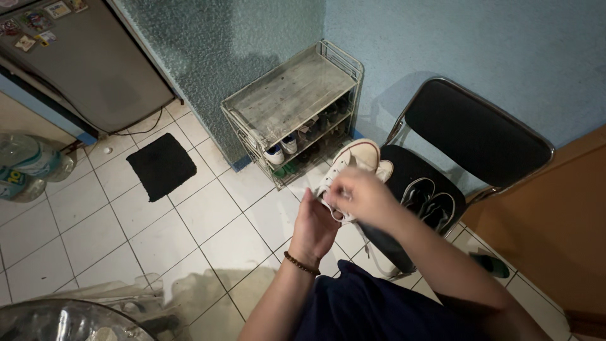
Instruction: The person removes shoelaces from several pairs of shoes. They take each shoe from a metal shoe rack, pull out the laces by hand, and place the unlaced shoes on a nearby chair. The process is repeated for multiple shoes.
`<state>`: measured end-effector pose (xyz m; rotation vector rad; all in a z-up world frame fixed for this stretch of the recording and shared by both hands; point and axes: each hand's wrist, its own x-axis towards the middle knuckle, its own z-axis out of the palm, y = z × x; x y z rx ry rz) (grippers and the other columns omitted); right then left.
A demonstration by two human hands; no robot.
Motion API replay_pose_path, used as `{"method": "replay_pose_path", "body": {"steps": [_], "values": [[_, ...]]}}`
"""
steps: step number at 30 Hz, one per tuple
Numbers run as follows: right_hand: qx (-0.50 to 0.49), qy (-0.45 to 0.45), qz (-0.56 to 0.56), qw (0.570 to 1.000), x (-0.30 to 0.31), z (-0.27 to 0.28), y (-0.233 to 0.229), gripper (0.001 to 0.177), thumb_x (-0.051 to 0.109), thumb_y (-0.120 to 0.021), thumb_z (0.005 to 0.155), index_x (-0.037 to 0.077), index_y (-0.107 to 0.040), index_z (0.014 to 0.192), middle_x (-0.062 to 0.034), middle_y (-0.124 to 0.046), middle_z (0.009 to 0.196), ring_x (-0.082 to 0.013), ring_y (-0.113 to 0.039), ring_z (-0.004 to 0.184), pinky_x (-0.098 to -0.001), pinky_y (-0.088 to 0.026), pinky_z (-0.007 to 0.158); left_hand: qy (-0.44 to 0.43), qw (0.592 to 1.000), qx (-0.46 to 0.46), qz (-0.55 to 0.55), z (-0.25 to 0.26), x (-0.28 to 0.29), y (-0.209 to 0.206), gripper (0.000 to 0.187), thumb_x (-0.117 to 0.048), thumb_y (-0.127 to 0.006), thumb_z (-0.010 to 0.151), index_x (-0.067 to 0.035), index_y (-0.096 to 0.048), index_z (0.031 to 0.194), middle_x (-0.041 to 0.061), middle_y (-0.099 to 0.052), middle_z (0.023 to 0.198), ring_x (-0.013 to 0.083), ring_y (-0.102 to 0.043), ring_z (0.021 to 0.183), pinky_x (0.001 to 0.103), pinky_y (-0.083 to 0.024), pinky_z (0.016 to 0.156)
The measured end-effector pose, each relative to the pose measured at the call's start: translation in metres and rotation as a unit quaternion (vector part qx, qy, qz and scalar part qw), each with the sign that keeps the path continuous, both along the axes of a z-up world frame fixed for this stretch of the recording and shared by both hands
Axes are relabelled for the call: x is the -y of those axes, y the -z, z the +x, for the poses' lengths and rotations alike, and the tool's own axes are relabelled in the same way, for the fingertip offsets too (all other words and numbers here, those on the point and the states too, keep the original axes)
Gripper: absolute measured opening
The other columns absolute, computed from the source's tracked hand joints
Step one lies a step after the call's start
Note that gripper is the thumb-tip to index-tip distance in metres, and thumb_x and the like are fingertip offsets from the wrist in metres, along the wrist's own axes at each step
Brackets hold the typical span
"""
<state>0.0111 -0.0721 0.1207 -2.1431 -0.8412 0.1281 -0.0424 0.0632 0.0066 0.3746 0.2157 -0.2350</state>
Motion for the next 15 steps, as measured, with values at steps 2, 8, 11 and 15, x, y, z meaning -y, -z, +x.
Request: {"method": "replay_pose_path", "body": {"steps": [2, 8, 11, 15], "values": [[0.098, 0.004, -0.109, 0.989, 0.002, -0.011, 0.010, 0.021, 0.027, -0.085, 0.076, 0.010, -0.073, 0.082, -0.0077, -0.069, 0.091, -0.0281, -0.066, 0.092, -0.0406, -0.052, 0.083, -0.003, 0.997, 0.075, -0.036, 0.005, -0.004, 0.000, 0.066, -0.062, -0.038, 0.110, -0.007, -0.047, 0.146, 0.010, -0.060, 0.132, 0.0239, -0.057, 0.107, 0.043, -0.044, 0.096], [0.101, -0.105, -0.053, 0.988, 0.025, -0.017, 0.024, 0.016, 0.022, -0.079, 0.081, 0.009, -0.071, 0.085, -0.0066, -0.071, 0.097, -0.0267, -0.064, 0.095, -0.0386, -0.051, 0.084, -0.039, 0.998, 0.043, -0.021, 0.019, -0.017, -0.015, 0.076, -0.068, -0.035, 0.105, -0.005, -0.051, 0.143, 0.012, -0.062, 0.135, 0.0280, -0.057, 0.119, 0.044, -0.042, 0.105], [-0.073, -0.108, -0.097, 0.987, 0.050, -0.008, 0.021, 0.020, 0.024, -0.079, 0.085, 0.012, -0.071, 0.098, -0.0051, -0.072, 0.097, -0.0237, -0.064, 0.090, -0.0371, -0.050, 0.081, -0.029, 0.998, 0.043, -0.030, 0.023, -0.030, -0.024, 0.080, -0.069, -0.032, 0.101, -0.003, -0.054, 0.142, 0.011, -0.064, 0.136, 0.0287, -0.056, 0.124, 0.042, -0.042, 0.105], [-0.218, -0.039, -0.122, 0.968, 0.077, 0.002, 0.037, 0.023, 0.027, -0.072, 0.088, 0.016, -0.075, 0.108, -0.0001, -0.076, 0.097, -0.0162, -0.067, 0.083, -0.0315, -0.053, 0.075, -0.015, 1.000, 0.006, -0.006, 0.027, -0.023, -0.021, 0.086, -0.072, -0.028, 0.097, -0.003, -0.054, 0.141, 0.011, -0.066, 0.136, 0.0270, -0.061, 0.122, 0.040, -0.045, 0.105]]}}
